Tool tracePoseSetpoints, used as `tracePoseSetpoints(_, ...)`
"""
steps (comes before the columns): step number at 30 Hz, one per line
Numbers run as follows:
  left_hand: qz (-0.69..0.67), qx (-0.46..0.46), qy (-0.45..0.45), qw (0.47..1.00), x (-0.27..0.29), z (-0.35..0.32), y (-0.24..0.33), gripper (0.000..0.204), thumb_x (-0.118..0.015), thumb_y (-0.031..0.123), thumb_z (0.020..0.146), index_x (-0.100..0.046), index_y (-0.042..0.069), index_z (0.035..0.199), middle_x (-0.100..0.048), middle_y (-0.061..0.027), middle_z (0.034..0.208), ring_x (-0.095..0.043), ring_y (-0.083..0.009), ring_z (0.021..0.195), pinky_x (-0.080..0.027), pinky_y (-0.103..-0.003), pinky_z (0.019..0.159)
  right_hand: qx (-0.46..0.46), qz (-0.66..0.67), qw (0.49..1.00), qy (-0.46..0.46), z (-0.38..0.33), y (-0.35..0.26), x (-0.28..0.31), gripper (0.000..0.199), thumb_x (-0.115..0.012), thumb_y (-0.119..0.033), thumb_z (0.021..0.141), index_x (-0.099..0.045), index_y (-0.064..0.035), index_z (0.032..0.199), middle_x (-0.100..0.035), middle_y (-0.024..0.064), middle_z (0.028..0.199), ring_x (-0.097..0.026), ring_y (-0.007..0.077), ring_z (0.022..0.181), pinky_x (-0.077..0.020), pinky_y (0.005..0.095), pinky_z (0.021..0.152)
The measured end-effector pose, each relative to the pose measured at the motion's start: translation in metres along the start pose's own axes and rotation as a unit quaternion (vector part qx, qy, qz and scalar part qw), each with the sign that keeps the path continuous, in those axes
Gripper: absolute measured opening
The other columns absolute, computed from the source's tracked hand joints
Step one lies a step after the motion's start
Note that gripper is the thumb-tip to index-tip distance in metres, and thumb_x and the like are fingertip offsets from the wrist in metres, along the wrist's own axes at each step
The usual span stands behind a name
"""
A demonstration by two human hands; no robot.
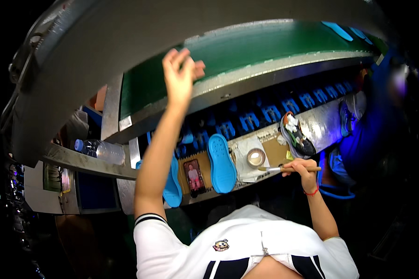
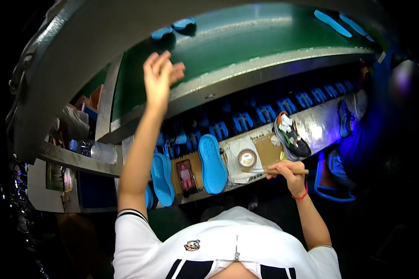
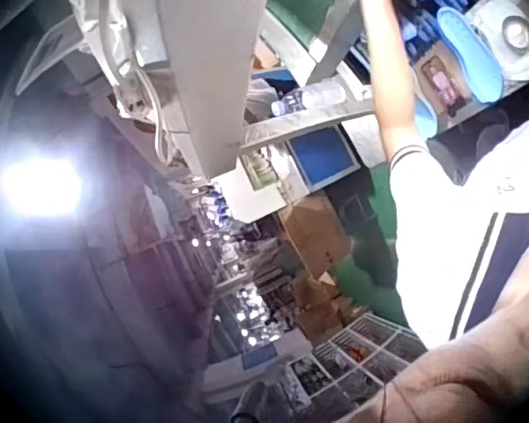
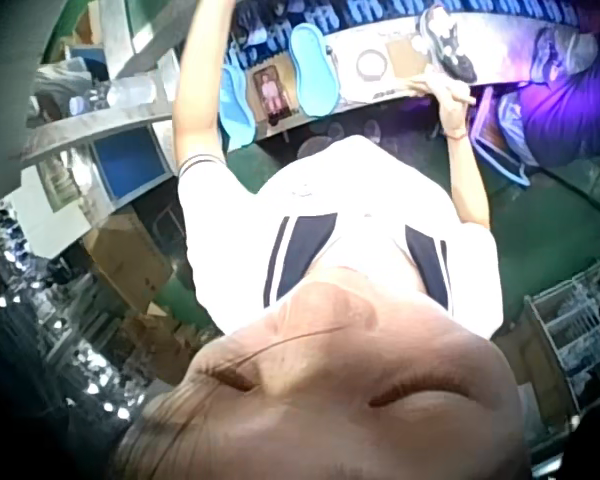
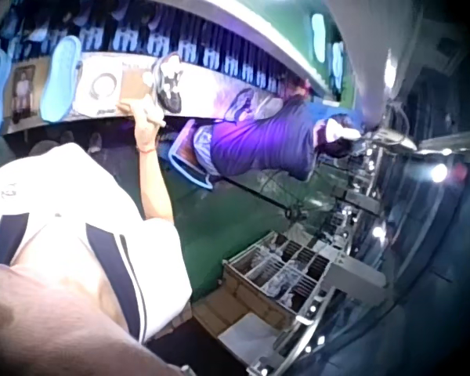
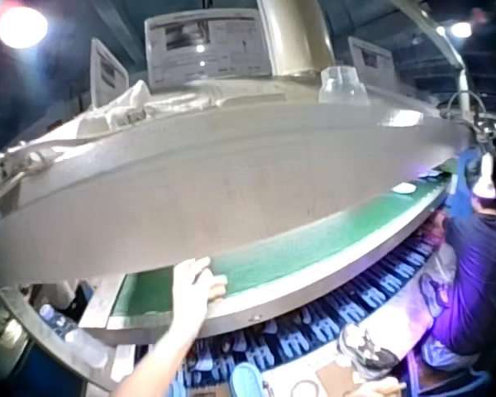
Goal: The person receives shoe soles from another person and applies glue to the interior using a brush.
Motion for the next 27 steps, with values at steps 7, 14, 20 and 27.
tracePoseSetpoints(7, 0.289, 0.259, -0.004, 0.922, 0.086, -0.323, -0.147, 0.057, -0.073, 0.012, 0.078, -0.039, 0.000, 0.121, -0.047, -0.0122, 0.113, -0.057, -0.0181, 0.081, -0.050, -0.030, 0.066, -0.059, -0.087, 0.994, -0.015, 0.014, 0.099, -0.020, 0.019, -0.057, -0.010, 0.091, -0.069, 0.0052, 0.091, -0.070, 0.0103, 0.082, -0.067, 0.0129, 0.071, -0.0504, 0.0215, 0.064)
tracePoseSetpoints(14, 0.403, 0.340, -0.037, 0.849, 0.092, -0.399, -0.170, 0.037, -0.077, 0.019, 0.074, -0.057, -0.003, 0.096, -0.056, -0.0109, 0.084, -0.057, -0.0195, 0.072, -0.049, -0.034, 0.066, -0.038, -0.223, 0.974, 0.027, 0.030, 0.163, -0.021, 0.020, -0.062, -0.018, 0.086, -0.070, 0.0009, 0.086, -0.069, 0.0122, 0.074, -0.068, 0.0195, 0.067, -0.0508, 0.0277, 0.061)
tracePoseSetpoints(20, 0.487, 0.314, -0.090, 0.810, 0.099, -0.396, -0.196, 0.019, -0.063, 0.011, 0.082, -0.054, -0.002, 0.092, -0.054, -0.0163, 0.085, -0.054, -0.0332, 0.081, -0.045, -0.042, 0.074, -0.051, -0.272, 0.961, 0.004, 0.041, 0.164, -0.032, 0.022, -0.062, -0.021, 0.084, -0.070, -0.0001, 0.085, -0.068, 0.0128, 0.072, -0.068, 0.0234, 0.064, -0.0514, 0.0294, 0.060)
tracePoseSetpoints(27, 0.157, 0.418, -0.020, 0.894, 0.101, -0.372, -0.161, 0.037, -0.052, 0.015, 0.094, -0.035, 0.000, 0.124, -0.059, -0.0075, 0.094, -0.059, -0.0141, 0.078, -0.051, -0.026, 0.059, -0.065, -0.215, 0.974, 0.018, 0.034, 0.184, -0.017, 0.024, -0.062, -0.020, 0.086, -0.070, 0.0018, 0.091, -0.069, 0.0129, 0.073, -0.068, 0.0179, 0.066, -0.0507, 0.0267, 0.058)
Point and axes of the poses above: each hand's wrist, its own z-axis towards the middle knuckle, its own x-axis out of the back of the hand, y = z × x, the point moved 4 cm from there along z, towards the middle knuckle
